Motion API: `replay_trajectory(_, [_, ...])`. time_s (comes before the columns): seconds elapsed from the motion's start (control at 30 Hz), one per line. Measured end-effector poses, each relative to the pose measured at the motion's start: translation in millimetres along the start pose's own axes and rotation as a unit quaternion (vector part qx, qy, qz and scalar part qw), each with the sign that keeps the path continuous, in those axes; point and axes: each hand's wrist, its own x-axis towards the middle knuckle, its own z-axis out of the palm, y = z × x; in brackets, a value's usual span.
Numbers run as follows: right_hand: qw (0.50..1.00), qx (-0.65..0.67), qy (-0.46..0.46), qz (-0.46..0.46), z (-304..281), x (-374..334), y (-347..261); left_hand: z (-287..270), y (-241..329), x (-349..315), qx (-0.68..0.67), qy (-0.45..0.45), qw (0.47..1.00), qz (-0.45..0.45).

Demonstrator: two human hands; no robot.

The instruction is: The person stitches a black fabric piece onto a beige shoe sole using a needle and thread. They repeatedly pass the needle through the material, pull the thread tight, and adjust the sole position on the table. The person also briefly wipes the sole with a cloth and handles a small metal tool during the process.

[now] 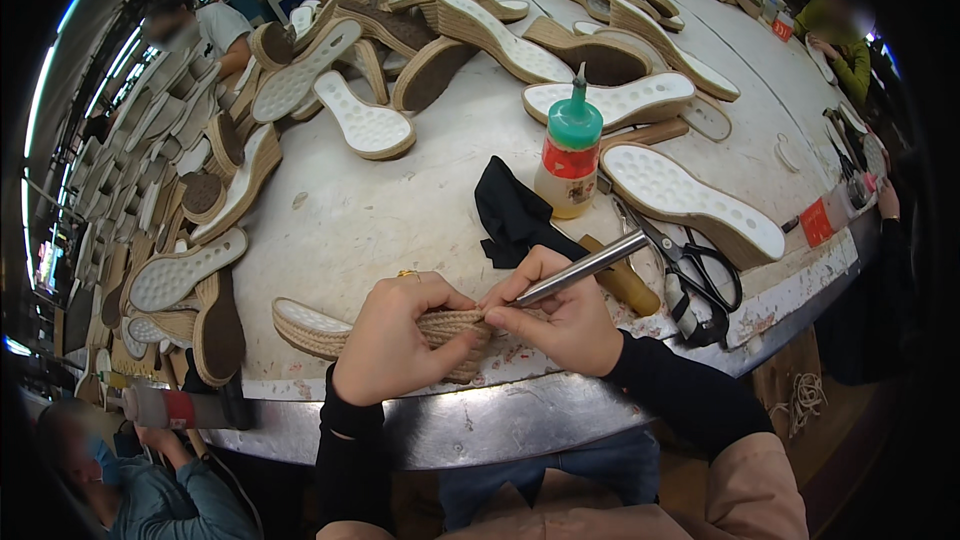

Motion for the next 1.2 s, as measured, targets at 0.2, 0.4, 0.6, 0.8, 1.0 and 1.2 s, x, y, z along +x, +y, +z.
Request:
replay_trajectory(0.2, [0.993, 0.111, 0.031, 0.025, -2.6, 5.2, 5.2, 4.1, -2.3, 1.0, 0.010, 0.021, 1.000, 0.000])
replay_trajectory(0.4, [0.989, 0.140, 0.012, 0.036, -5.0, 4.9, 9.2, 4.8, -3.4, 2.0, -0.011, 0.028, 0.999, -0.036])
replay_trajectory(0.6, [0.989, 0.139, -0.002, 0.049, -6.5, 5.0, 9.0, 0.7, -0.8, 0.1, -0.004, 0.007, 1.000, -0.011])
replay_trajectory(0.8, [0.988, 0.147, 0.009, 0.043, -4.8, 4.6, 10.2, -0.1, -0.2, 0.2, 0.010, -0.007, 1.000, 0.007])
replay_trajectory(1.0, [0.986, 0.159, 0.017, 0.044, -3.1, 4.7, 10.4, 0.6, 1.2, 0.7, 0.022, -0.006, 1.000, 0.001])
replay_trajectory(1.2, [0.985, 0.167, 0.029, 0.041, -1.0, 3.3, 11.8, 0.7, 4.1, 1.2, 0.022, -0.009, 1.000, -0.009])
